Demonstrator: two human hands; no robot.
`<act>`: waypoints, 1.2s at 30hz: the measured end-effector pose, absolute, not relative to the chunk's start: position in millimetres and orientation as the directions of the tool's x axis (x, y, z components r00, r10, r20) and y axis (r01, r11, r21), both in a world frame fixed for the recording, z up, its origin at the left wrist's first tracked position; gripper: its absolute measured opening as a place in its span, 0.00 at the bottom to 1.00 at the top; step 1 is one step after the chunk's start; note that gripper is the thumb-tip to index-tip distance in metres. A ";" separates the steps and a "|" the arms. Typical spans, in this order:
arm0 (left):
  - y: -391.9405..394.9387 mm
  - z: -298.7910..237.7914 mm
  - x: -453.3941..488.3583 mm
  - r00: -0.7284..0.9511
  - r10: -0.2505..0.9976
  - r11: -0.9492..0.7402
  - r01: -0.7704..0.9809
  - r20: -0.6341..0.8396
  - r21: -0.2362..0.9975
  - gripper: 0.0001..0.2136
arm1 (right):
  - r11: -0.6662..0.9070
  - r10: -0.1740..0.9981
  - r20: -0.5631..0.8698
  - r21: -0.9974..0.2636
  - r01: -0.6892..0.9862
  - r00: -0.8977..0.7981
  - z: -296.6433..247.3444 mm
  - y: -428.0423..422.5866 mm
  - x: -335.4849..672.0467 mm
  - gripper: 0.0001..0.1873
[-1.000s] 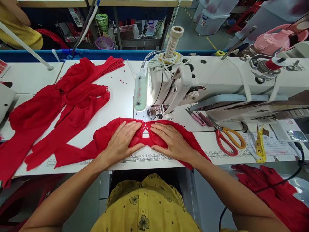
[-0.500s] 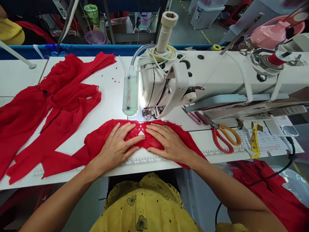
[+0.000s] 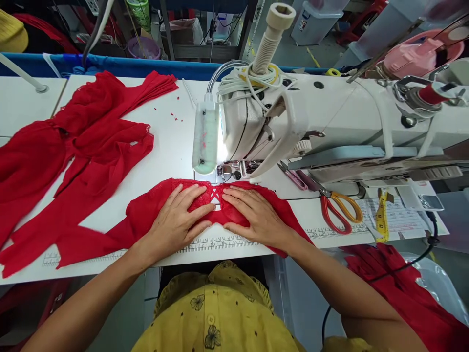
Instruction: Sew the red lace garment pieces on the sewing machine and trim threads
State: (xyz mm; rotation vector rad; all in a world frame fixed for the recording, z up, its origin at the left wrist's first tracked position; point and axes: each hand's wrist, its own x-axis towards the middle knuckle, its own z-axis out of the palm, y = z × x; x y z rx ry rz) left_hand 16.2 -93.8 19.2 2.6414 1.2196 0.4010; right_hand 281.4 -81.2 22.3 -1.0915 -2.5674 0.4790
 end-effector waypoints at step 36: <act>-71.0 48.3 26.7 0.512 0.774 -0.633 0.632 0.372 0.447 0.11 | 0.581 0.788 0.408 -0.245 0.777 -0.461 47.5 -91.0 273.4 0.17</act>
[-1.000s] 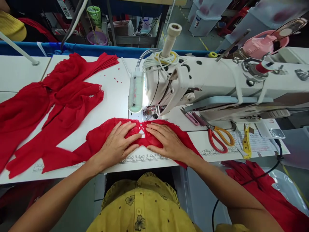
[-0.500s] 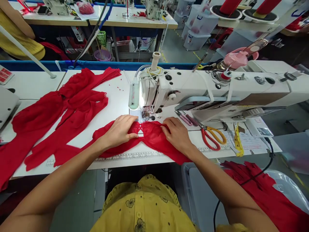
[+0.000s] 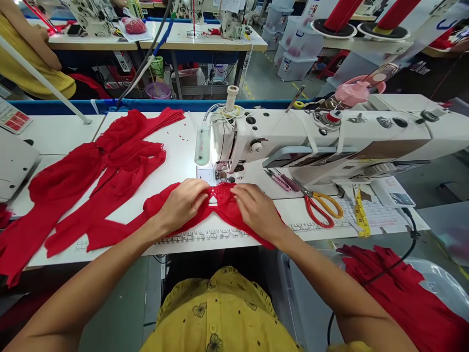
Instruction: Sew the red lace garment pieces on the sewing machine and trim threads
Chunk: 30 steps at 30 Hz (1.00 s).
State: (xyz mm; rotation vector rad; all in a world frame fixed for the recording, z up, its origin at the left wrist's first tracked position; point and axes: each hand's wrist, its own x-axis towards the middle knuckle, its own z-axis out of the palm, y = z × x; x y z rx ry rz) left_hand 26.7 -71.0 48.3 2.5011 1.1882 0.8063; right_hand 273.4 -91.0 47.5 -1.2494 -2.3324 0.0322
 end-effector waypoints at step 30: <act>-44.4 58.1 25.8 0.561 0.826 -0.531 0.749 0.048 0.396 0.04 | 0.595 0.742 0.473 -0.137 0.792 -0.476 80.3 -130.1 253.3 0.10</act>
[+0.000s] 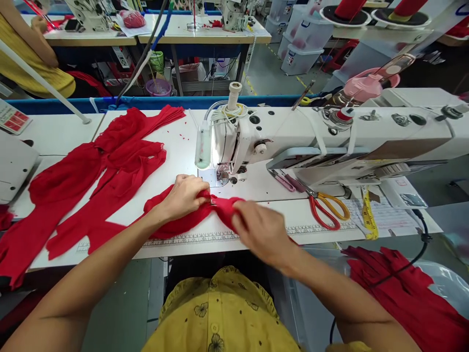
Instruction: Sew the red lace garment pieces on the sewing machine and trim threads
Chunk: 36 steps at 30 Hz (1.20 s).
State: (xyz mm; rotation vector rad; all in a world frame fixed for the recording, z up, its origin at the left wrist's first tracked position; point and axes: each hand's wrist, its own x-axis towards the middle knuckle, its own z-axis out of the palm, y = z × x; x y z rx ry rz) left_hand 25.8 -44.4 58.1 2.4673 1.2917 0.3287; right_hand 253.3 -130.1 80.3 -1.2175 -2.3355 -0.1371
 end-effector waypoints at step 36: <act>-118.8 50.0 0.3 0.306 0.845 -0.528 0.601 0.438 0.600 0.05 | 0.227 0.902 0.092 -0.932 0.281 -0.423 73.4 -104.2 218.9 0.11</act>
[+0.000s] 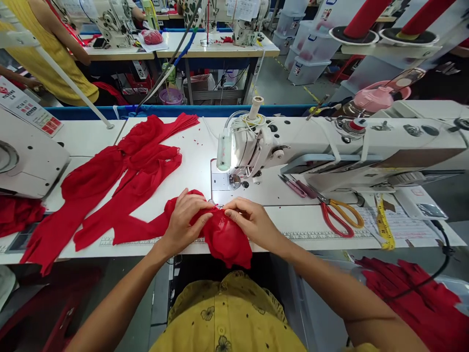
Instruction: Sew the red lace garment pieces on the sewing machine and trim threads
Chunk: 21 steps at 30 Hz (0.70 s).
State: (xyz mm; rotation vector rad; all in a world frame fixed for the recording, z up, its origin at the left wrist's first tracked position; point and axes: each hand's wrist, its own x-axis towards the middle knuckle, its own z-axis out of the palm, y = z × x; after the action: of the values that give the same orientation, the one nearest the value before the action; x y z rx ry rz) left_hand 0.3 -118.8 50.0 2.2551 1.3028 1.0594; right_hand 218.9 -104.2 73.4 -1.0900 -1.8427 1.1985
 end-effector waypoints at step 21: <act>-103.0 183.6 -97.3 0.612 0.588 -0.409 0.789 0.529 -0.459 0.08 | 0.814 0.578 0.727 -0.481 0.325 -0.371 95.0 -20.6 78.1 0.13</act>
State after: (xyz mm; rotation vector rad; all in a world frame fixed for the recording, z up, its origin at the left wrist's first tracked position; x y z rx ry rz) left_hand -97.3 -103.0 183.6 3.4034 1.7137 0.5914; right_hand 78.1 -20.6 95.0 -0.6708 -1.9882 0.3152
